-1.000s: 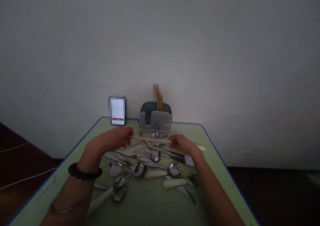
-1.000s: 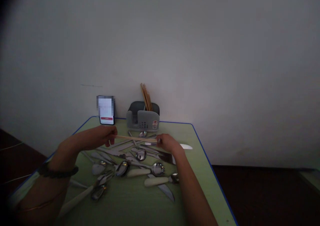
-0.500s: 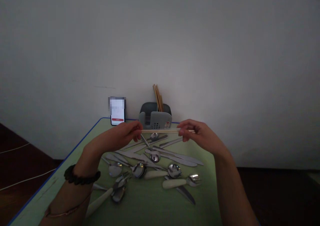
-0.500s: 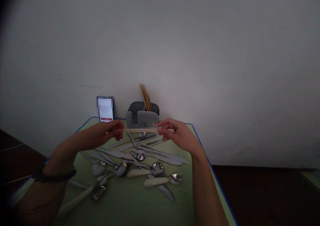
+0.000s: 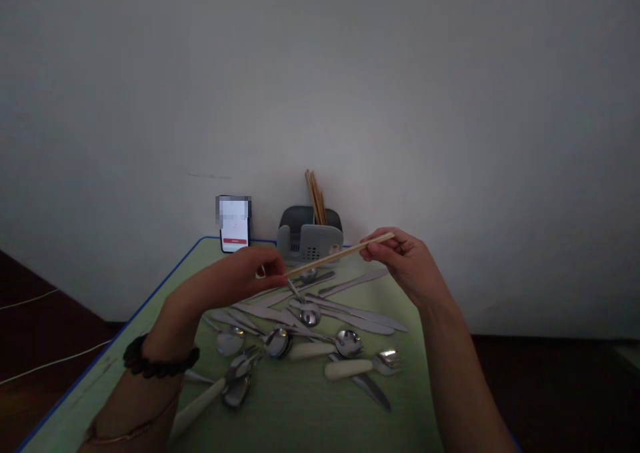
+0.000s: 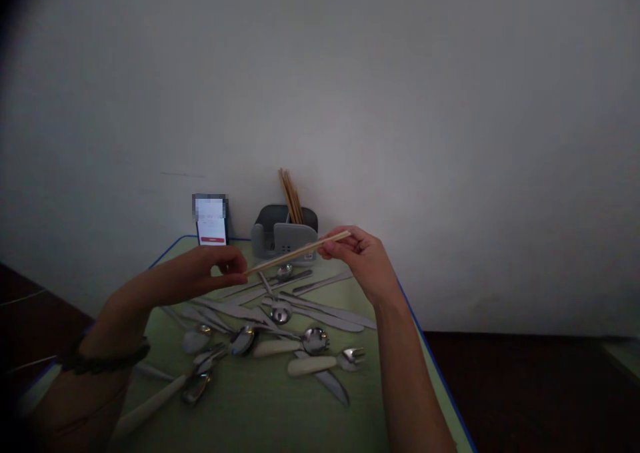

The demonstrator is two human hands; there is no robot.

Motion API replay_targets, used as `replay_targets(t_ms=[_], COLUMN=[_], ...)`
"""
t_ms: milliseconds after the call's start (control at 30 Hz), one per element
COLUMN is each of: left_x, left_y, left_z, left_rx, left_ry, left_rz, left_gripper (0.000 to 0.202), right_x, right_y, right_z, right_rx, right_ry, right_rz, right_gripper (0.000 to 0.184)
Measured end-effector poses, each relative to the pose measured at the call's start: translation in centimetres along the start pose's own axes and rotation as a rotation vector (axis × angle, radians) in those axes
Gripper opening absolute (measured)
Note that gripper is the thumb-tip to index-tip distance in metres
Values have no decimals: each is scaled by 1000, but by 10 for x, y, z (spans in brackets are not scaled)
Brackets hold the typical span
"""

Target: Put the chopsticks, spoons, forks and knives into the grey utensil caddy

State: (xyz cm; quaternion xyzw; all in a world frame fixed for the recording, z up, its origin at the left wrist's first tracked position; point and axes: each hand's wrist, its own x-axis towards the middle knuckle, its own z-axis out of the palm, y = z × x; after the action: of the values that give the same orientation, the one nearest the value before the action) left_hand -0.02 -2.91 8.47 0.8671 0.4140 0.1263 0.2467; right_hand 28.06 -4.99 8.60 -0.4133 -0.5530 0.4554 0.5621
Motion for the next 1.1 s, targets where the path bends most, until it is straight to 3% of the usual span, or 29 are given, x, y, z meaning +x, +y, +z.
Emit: replay_targets(t_ms=[200, 433, 633, 733, 833, 967, 1033, 1100], left_x=[-2, -4, -4, -3, -1, 3, 5, 6], left_y=[-1, 5, 16, 17, 14, 8, 7, 9], left_z=[0, -1, 3, 3, 3, 2, 3, 4], left_rx=[-11, -1, -43, -31, -31, -86, -147, -243], left_ry=[-91, -9, -123, -110, -10, 248, 382, 490], left_rz=[-14, 36, 88, 87, 73, 50, 42, 43], left_gripper=[32, 26, 16, 15, 18, 23, 25, 27], right_x=[0, 2, 3, 3, 3, -3, -7, -10], right_y=[1, 5, 3, 3, 3, -2, -6, -9], right_z=[4, 0, 4, 5, -3, -22, -31, -35], right_rx=[-20, -58, -117, -116, -114, -304, -421, -493], right_ry=[16, 144, 158, 172, 186, 168, 1, -269], right_rz=[-8, -8, -46, -58, -73, -56, 34, 162], right_gripper=[19, 27, 38, 38, 27, 23, 25, 26])
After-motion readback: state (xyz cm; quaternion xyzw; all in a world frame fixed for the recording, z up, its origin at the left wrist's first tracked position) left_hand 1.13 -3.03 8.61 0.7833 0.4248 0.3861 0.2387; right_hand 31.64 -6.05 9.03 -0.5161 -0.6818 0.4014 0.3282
